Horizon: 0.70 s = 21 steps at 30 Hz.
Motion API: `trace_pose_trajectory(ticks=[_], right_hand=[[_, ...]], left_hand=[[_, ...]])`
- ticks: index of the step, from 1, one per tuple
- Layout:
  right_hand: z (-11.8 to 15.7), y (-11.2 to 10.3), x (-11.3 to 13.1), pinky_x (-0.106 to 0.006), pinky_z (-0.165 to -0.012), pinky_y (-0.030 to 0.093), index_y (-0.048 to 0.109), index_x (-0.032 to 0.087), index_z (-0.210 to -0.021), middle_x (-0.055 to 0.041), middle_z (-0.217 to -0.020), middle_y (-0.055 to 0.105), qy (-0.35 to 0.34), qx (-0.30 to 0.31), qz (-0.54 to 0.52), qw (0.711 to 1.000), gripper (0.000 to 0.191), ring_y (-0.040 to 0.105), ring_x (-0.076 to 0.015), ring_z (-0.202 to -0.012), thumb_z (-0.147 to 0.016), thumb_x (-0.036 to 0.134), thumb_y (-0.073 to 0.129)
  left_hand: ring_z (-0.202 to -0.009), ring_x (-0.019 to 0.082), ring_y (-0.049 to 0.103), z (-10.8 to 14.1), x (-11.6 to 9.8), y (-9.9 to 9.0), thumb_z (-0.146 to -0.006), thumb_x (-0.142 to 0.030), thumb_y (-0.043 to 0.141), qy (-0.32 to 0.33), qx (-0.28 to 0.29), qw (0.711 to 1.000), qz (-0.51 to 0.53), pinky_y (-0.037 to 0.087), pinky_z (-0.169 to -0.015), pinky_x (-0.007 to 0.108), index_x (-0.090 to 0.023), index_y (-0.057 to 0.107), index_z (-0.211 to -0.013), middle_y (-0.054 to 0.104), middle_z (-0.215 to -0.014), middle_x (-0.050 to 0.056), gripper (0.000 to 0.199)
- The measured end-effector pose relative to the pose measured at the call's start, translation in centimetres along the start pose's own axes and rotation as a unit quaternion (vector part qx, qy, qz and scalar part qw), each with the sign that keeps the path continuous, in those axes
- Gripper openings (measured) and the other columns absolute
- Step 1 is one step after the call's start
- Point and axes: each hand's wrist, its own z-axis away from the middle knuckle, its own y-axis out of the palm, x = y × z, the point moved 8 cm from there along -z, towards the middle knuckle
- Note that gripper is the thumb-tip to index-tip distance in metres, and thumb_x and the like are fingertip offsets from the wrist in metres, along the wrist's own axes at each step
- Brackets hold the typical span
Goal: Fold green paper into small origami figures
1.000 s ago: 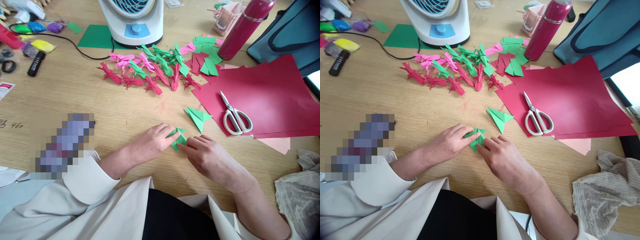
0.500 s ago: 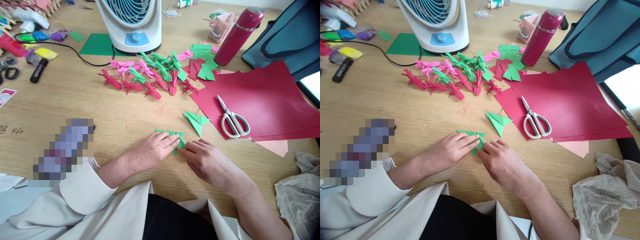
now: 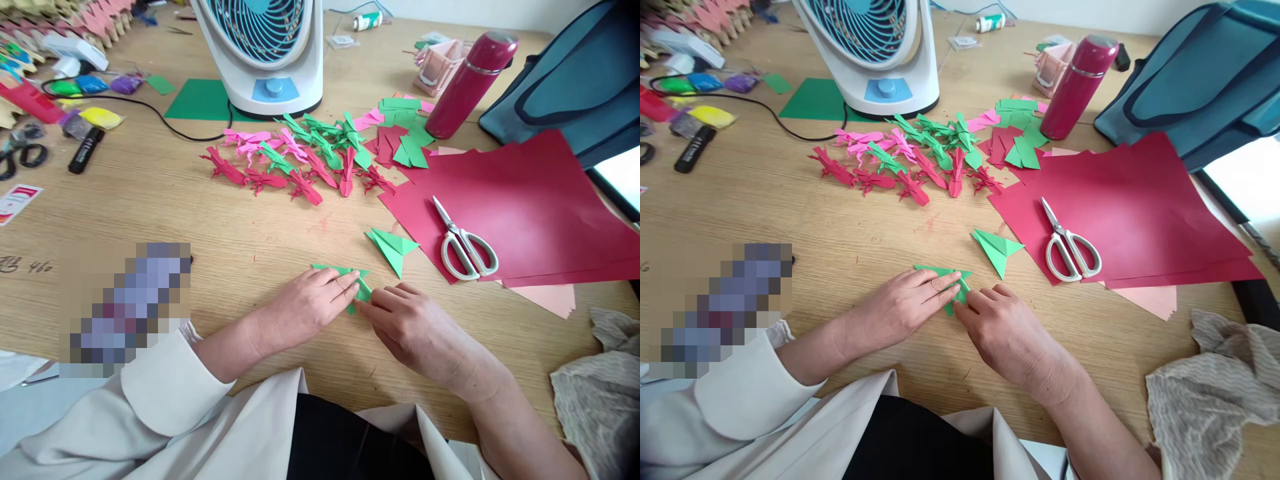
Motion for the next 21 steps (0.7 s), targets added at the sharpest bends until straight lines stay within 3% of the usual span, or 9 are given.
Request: trace_pose_trajectory(ticks=[7,21], right_hand=[[0.17,0.10,0.06,-0.035,-0.070,0.035,0.063,0.015,-0.100,-0.0038,-0.084,0.060,-0.004,-0.008,0.008,1.000,0.020,0.050,-0.0173,-0.071,-0.092,0.007,0.047],[0.30,0.14,0.00,-0.035,-0.072,0.036,0.063,0.015,-0.105,-0.0040,-0.087,0.061,-0.004,0.002,0.006,1.000,0.023,0.052,-0.0181,-0.073,-0.090,0.006,0.048]], left_hand=[[-0.114,0.021,0.057,0.20,0.05,0.25,-0.097,-0.014,0.048,0.003,0.009,1.000,0.011,0.048,-0.092,0.035,-0.015,0.049,-0.139,0.053,-0.146,0.009,0.043],[-0.112,0.021,0.056,0.20,0.08,0.27,-0.097,-0.015,0.046,0.008,0.009,1.000,0.005,0.048,-0.091,0.035,-0.016,0.051,-0.137,0.052,-0.147,0.008,0.040]])
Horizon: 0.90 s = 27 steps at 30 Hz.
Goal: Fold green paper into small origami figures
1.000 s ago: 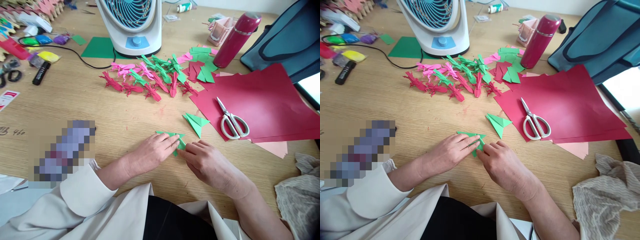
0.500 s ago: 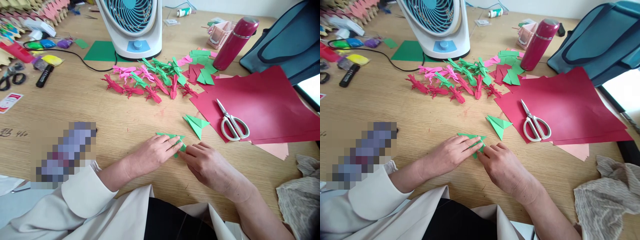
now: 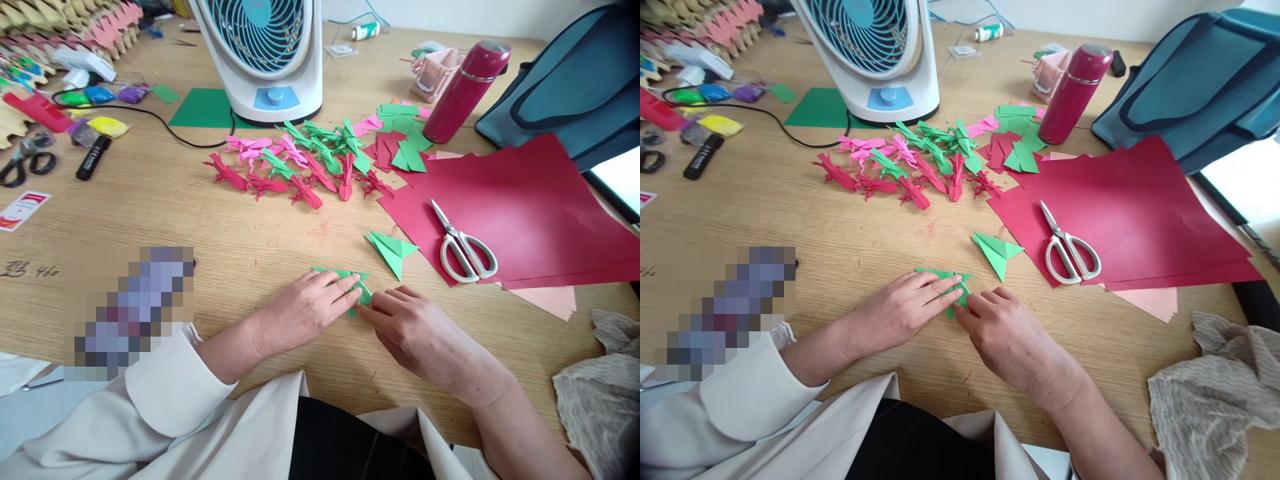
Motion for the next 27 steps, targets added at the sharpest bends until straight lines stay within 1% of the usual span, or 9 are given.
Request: trace_pose_trajectory(ticks=[4,12,19,24,27], right_hand=[[-0.10,-0.07,0.03,-0.035,-0.072,0.037,0.063,0.016,-0.103,-0.0039,-0.088,0.061,-0.003,0.001,-0.006,1.000,0.022,0.052,-0.0179,-0.073,-0.091,0.006,0.047],[-0.12,-0.29,0.01,-0.034,-0.073,0.038,0.064,0.016,-0.106,-0.0041,-0.087,0.061,0.001,-0.001,-0.018,1.000,0.026,0.053,-0.0172,-0.073,-0.090,0.005,0.047],[-0.07,-0.22,-0.07,-0.034,-0.074,0.037,0.063,0.015,-0.104,-0.0045,-0.087,0.061,0.009,0.004,-0.010,1.000,0.022,0.053,-0.0176,-0.073,-0.091,0.005,0.048],[-0.05,-0.20,-0.08,-0.034,-0.073,0.037,0.063,0.016,-0.105,-0.0043,-0.087,0.061,0.011,0.006,-0.010,1.000,0.022,0.052,-0.0179,-0.073,-0.092,0.007,0.048],[-0.09,-0.20,-0.14,-0.034,-0.073,0.037,0.063,0.017,-0.101,-0.0039,-0.085,0.060,0.013,0.006,-0.008,1.000,0.021,0.051,-0.0178,-0.072,-0.092,0.007,0.047]], left_hand=[[-0.113,0.020,0.057,-0.05,0.01,0.04,-0.097,-0.014,0.046,-0.010,0.011,1.000,0.007,0.047,-0.093,0.035,-0.015,0.045,-0.142,0.055,-0.143,0.011,0.046],[-0.113,0.021,0.057,-0.06,0.02,-0.12,-0.094,-0.013,0.050,-0.017,0.003,1.000,0.002,0.049,-0.090,0.036,-0.016,0.051,-0.137,0.052,-0.146,0.011,0.042],[-0.111,0.021,0.058,0.25,-0.16,-0.31,-0.097,-0.013,0.045,-0.001,-0.029,1.000,-0.010,0.047,-0.093,0.037,-0.015,0.054,-0.135,0.054,-0.145,0.009,0.039],[-0.112,0.021,0.058,0.19,-0.13,-0.20,-0.098,-0.014,0.045,0.001,-0.023,1.000,-0.008,0.048,-0.092,0.037,-0.014,0.053,-0.137,0.053,-0.147,0.008,0.039],[-0.111,0.020,0.058,0.17,-0.10,-0.16,-0.098,-0.014,0.045,0.003,-0.020,1.000,-0.007,0.048,-0.091,0.036,-0.014,0.053,-0.137,0.053,-0.146,0.008,0.039]])
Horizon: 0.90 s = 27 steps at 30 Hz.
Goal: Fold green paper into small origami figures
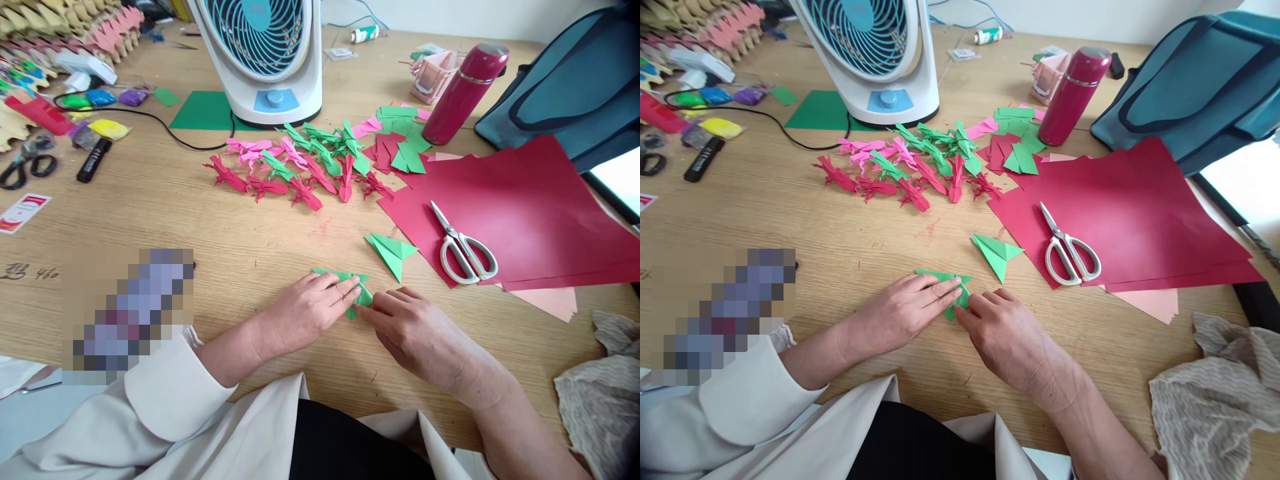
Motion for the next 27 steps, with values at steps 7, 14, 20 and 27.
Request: trace_pose_trajectory(ticks=[7,14,20,27], right_hand=[[-0.14,-0.04,-0.05,-0.034,-0.073,0.038,0.063,0.017,-0.100,-0.0042,-0.086,0.060,0.002,0.003,-0.008,1.000,0.021,0.052,-0.0180,-0.073,-0.092,0.007,0.047],[-0.04,0.12,-0.18,-0.034,-0.074,0.039,0.063,0.016,-0.102,-0.0043,-0.085,0.059,0.005,0.009,-0.013,1.000,0.022,0.051,-0.0178,-0.073,-0.092,0.007,0.047],[-0.08,0.15,-0.18,-0.033,-0.073,0.038,0.064,0.017,-0.100,-0.0043,-0.085,0.059,0.001,0.001,-0.011,1.000,0.022,0.051,-0.0175,-0.072,-0.092,0.007,0.046],[0.10,-0.09,-0.14,-0.033,-0.073,0.038,0.063,0.016,-0.100,-0.0046,-0.086,0.059,-0.001,-0.004,-0.006,1.000,0.021,0.052,-0.0170,-0.073,-0.091,0.006,0.047]], left_hand=[[-0.112,0.020,0.057,-0.10,0.05,0.10,-0.098,-0.014,0.047,-0.003,0.008,1.000,-0.001,0.048,-0.091,0.035,-0.014,0.053,-0.136,0.053,-0.146,0.008,0.039],[-0.114,0.021,0.056,-0.09,0.11,0.30,-0.097,-0.015,0.047,-0.008,0.016,1.000,0.007,0.048,-0.092,0.035,-0.014,0.052,-0.137,0.052,-0.147,0.009,0.039],[-0.115,0.022,0.055,-0.15,0.19,0.37,-0.097,-0.015,0.047,-0.014,0.025,0.999,0.013,0.048,-0.093,0.036,-0.014,0.050,-0.138,0.051,-0.147,0.009,0.041],[-0.111,0.022,0.057,-0.38,0.14,0.39,-0.095,-0.014,0.049,-0.012,0.030,0.999,0.006,0.049,-0.088,0.036,-0.013,0.052,-0.137,0.052,-0.146,0.011,0.041]])
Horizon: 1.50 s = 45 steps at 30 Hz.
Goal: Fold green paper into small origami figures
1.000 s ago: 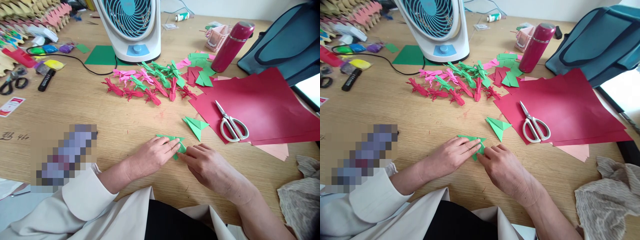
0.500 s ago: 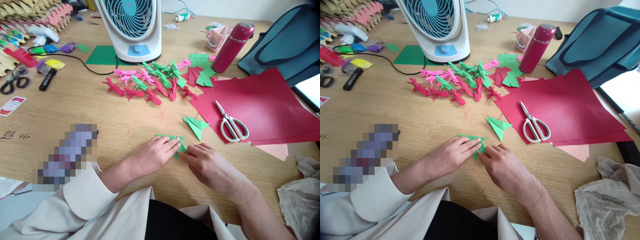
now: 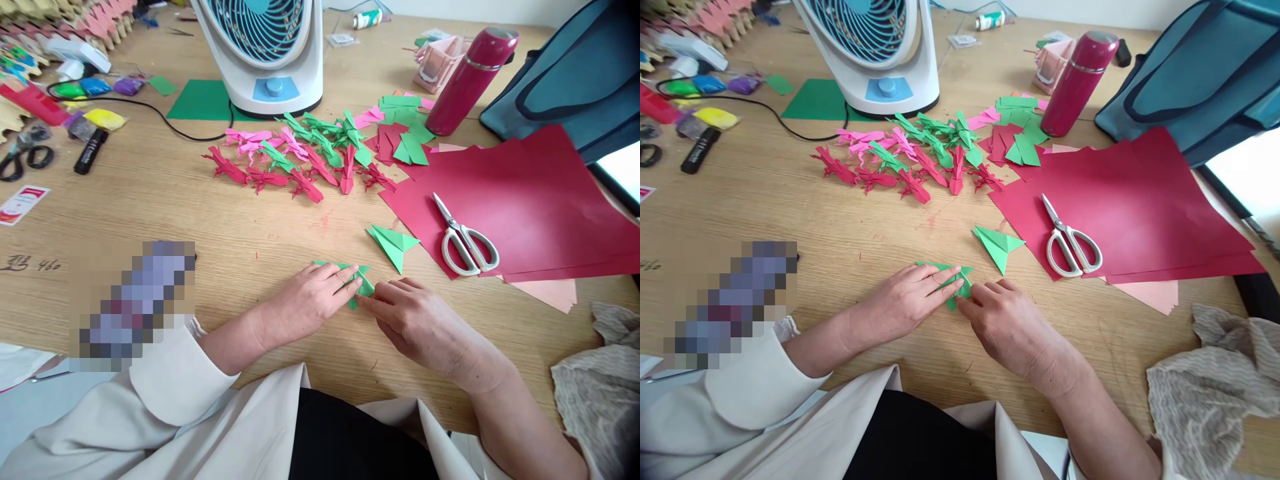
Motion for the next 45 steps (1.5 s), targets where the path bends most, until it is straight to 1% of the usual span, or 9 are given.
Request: trace_pose_trajectory(ticks=[5,11,16,22,25,28,32,38,45], right_hand=[[0.0,0.2,-0.1,-0.033,-0.073,0.037,0.064,0.016,-0.098,-0.0043,-0.085,0.059,0.005,0.015,0.000,1.000,0.020,0.054,-0.0169,-0.074,-0.091,0.007,0.049],[0.0,0.2,-0.1,-0.033,-0.072,0.036,0.065,0.016,-0.105,-0.0036,-0.085,0.058,0.004,0.013,0.013,1.000,0.023,0.051,-0.0164,-0.072,-0.092,0.008,0.047],[0.0,0.1,0.0,-0.033,-0.073,0.035,0.064,0.017,-0.098,-0.0039,-0.085,0.057,-0.002,0.009,0.026,1.000,0.021,0.048,-0.0165,-0.070,-0.094,0.008,0.046],[0.0,0.1,-0.1,-0.032,-0.073,0.036,0.064,0.017,-0.103,-0.0038,-0.086,0.058,0.000,0.015,0.014,1.000,0.022,0.051,-0.0167,-0.073,-0.094,0.009,0.046],[-0.1,-0.1,-0.5,-0.032,-0.072,0.036,0.064,0.016,-0.102,-0.0036,-0.084,0.058,0.013,-0.004,0.021,1.000,0.021,0.051,-0.0161,-0.071,-0.094,0.009,0.046],[-0.1,-0.3,-1.0,-0.032,-0.072,0.037,0.064,0.015,-0.100,-0.0033,-0.082,0.057,0.032,-0.032,0.038,0.998,0.021,0.052,-0.0159,-0.070,-0.095,0.009,0.044],[-0.2,-0.5,-1.7,-0.031,-0.071,0.038,0.065,0.015,-0.097,-0.0040,-0.080,0.059,0.057,-0.053,0.043,0.996,0.022,0.051,-0.0165,-0.070,-0.096,0.010,0.044],[-0.2,-0.6,-2.1,-0.029,-0.069,0.037,0.065,0.014,-0.112,-0.0045,-0.084,0.060,0.064,-0.053,0.042,0.996,0.025,0.053,-0.0156,-0.070,-0.096,0.010,0.047],[-0.1,-0.3,-2.4,-0.030,-0.070,0.036,0.065,0.016,-0.116,-0.0043,-0.085,0.061,0.066,-0.047,0.042,0.996,0.028,0.053,-0.0148,-0.070,-0.097,0.011,0.046]], left_hand=[[-0.111,0.022,0.055,0.1,-0.1,0.1,-0.096,-0.015,0.048,0.001,0.000,1.000,-0.012,0.049,-0.088,0.035,-0.013,0.052,-0.137,0.051,-0.147,0.010,0.041],[-0.109,0.022,0.054,0.4,-0.2,0.1,-0.096,-0.013,0.047,0.006,-0.010,0.999,-0.036,0.049,-0.088,0.035,-0.013,0.051,-0.138,0.050,-0.149,0.006,0.042],[-0.108,0.022,0.054,0.3,-0.4,0.0,-0.097,-0.013,0.045,0.013,0.002,0.999,-0.043,0.049,-0.087,0.035,-0.012,0.049,-0.140,0.048,-0.150,0.006,0.043],[-0.108,0.022,0.055,0.2,-0.3,0.0,-0.096,-0.015,0.049,0.012,0.001,0.999,-0.032,0.049,-0.084,0.035,-0.013,0.052,-0.137,0.051,-0.147,0.007,0.041],[-0.108,0.022,0.055,0.1,-0.3,0.1,-0.096,-0.014,0.049,0.012,-0.002,1.000,-0.029,0.049,-0.082,0.035,-0.013,0.054,-0.135,0.053,-0.146,0.008,0.039],[-0.110,0.023,0.055,0.1,-0.3,0.1,-0.095,-0.012,0.048,0.014,-0.003,1.000,-0.027,0.049,-0.084,0.036,-0.011,0.053,-0.135,0.053,-0.145,0.010,0.040],[-0.110,0.023,0.055,0.1,-0.3,0.1,-0.095,-0.012,0.048,0.014,-0.006,1.000,-0.022,0.049,-0.084,0.035,-0.010,0.052,-0.136,0.054,-0.145,0.010,0.041],[-0.110,0.023,0.055,0.3,-0.2,0.2,-0.095,-0.012,0.050,0.013,-0.015,1.000,-0.019,0.049,-0.086,0.035,-0.012,0.054,-0.135,0.054,-0.145,0.011,0.040],[-0.106,0.022,0.056,0.2,-0.2,0.1,-0.095,-0.010,0.048,0.012,-0.012,1.000,-0.014,0.050,-0.083,0.035,-0.013,0.055,-0.133,0.055,-0.143,0.011,0.039]])
